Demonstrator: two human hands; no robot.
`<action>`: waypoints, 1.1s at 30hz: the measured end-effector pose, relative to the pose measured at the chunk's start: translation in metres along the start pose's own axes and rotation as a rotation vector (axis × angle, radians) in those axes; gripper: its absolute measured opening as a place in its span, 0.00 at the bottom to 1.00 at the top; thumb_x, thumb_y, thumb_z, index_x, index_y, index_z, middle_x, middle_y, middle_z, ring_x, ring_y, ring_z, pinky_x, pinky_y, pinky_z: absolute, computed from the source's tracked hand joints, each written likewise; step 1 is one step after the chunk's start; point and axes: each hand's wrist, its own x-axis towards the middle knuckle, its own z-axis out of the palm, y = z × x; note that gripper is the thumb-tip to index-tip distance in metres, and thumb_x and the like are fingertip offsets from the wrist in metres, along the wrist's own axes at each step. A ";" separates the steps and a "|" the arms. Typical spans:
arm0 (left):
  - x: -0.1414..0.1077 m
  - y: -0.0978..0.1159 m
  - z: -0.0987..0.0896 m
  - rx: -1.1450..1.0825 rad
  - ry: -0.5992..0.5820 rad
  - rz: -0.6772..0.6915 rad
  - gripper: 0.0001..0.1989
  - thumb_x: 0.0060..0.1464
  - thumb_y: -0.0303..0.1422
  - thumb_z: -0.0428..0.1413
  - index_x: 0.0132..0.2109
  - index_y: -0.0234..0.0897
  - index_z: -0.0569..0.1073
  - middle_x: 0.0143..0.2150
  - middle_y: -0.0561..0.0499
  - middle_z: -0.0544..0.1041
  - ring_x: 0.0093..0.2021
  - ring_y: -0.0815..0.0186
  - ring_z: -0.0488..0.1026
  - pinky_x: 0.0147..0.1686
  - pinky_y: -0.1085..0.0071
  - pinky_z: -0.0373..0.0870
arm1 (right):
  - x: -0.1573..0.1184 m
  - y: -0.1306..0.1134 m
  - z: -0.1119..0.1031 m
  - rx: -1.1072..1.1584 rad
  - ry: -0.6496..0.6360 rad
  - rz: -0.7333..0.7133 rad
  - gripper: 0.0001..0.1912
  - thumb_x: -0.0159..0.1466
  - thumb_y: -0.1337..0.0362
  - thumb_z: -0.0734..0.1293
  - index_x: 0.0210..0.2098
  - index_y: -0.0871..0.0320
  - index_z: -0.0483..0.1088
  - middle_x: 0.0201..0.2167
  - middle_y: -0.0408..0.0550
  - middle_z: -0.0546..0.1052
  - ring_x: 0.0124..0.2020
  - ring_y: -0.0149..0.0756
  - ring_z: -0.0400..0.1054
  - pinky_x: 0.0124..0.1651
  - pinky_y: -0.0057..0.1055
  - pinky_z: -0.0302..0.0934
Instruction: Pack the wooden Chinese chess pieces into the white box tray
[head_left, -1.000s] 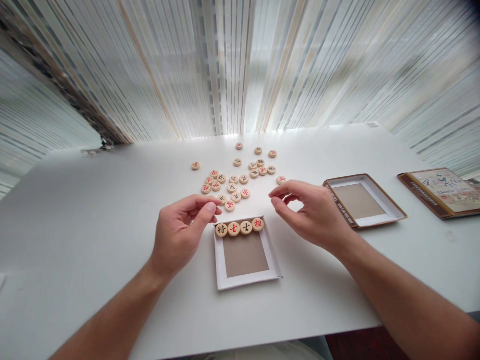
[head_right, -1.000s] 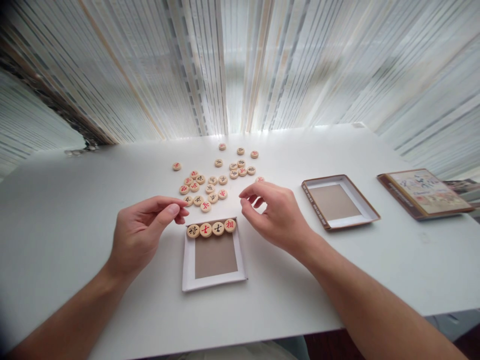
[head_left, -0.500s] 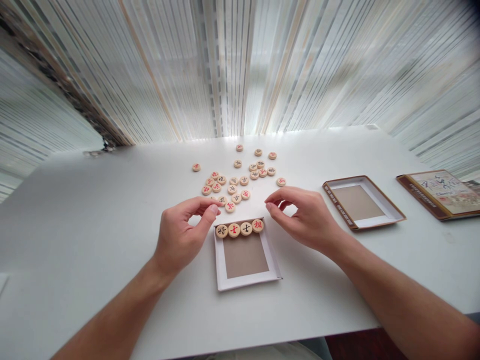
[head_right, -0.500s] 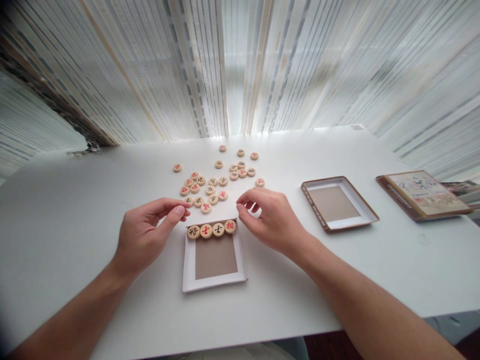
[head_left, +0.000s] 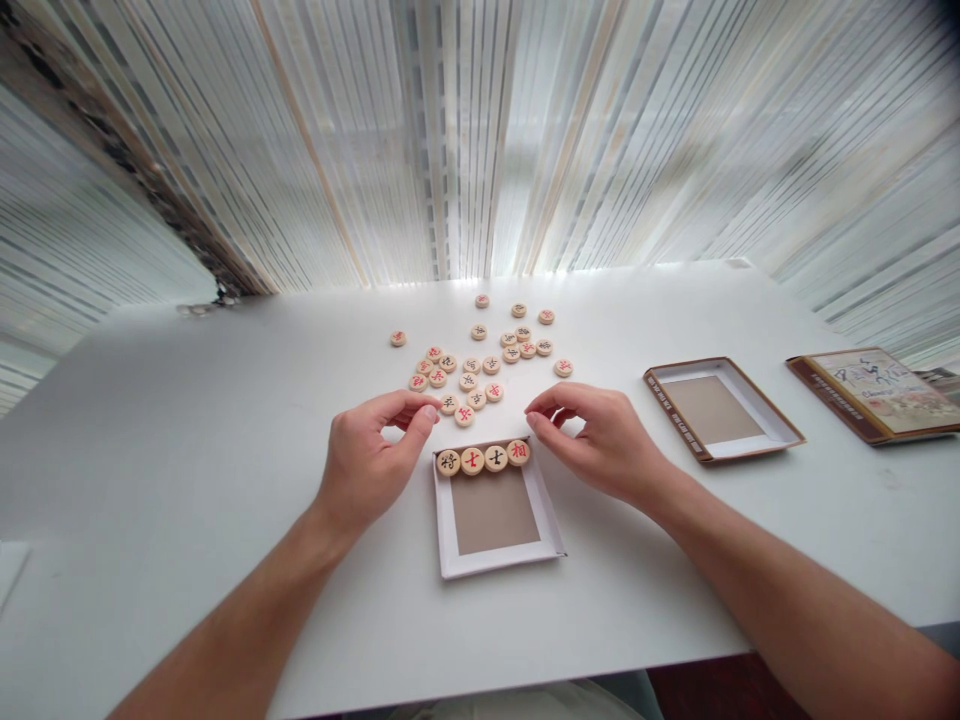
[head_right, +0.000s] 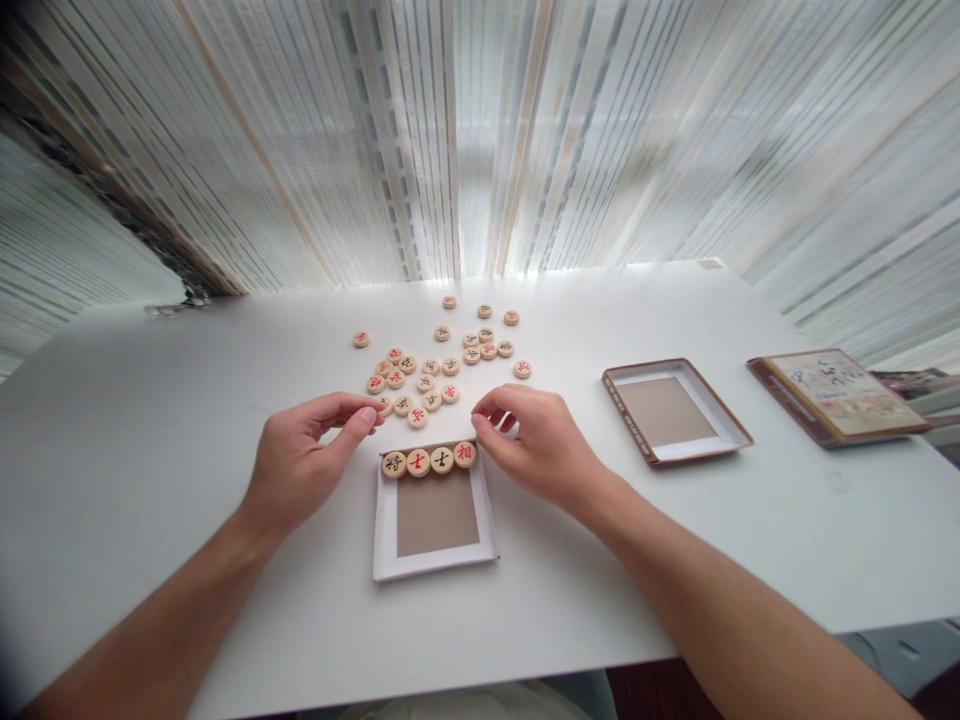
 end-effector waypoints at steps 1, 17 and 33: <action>0.001 -0.001 0.000 0.000 0.001 0.000 0.09 0.63 0.36 0.61 0.40 0.38 0.86 0.40 0.49 0.89 0.41 0.58 0.85 0.43 0.66 0.81 | 0.000 0.000 0.001 0.006 0.004 0.011 0.06 0.66 0.68 0.68 0.34 0.56 0.78 0.30 0.46 0.83 0.31 0.36 0.76 0.25 0.27 0.66; 0.003 -0.006 -0.001 0.014 -0.002 0.039 0.10 0.64 0.36 0.60 0.41 0.39 0.86 0.41 0.49 0.90 0.41 0.58 0.85 0.46 0.66 0.80 | 0.009 -0.001 0.011 0.048 0.009 0.099 0.09 0.67 0.62 0.68 0.34 0.57 0.80 0.31 0.47 0.85 0.32 0.39 0.79 0.36 0.32 0.74; 0.017 -0.018 -0.011 0.087 0.051 0.002 0.11 0.63 0.39 0.60 0.41 0.40 0.86 0.41 0.48 0.90 0.41 0.56 0.86 0.39 0.67 0.81 | 0.081 0.015 -0.020 -0.102 0.004 0.266 0.08 0.72 0.63 0.70 0.44 0.59 0.82 0.39 0.50 0.86 0.42 0.43 0.81 0.48 0.39 0.75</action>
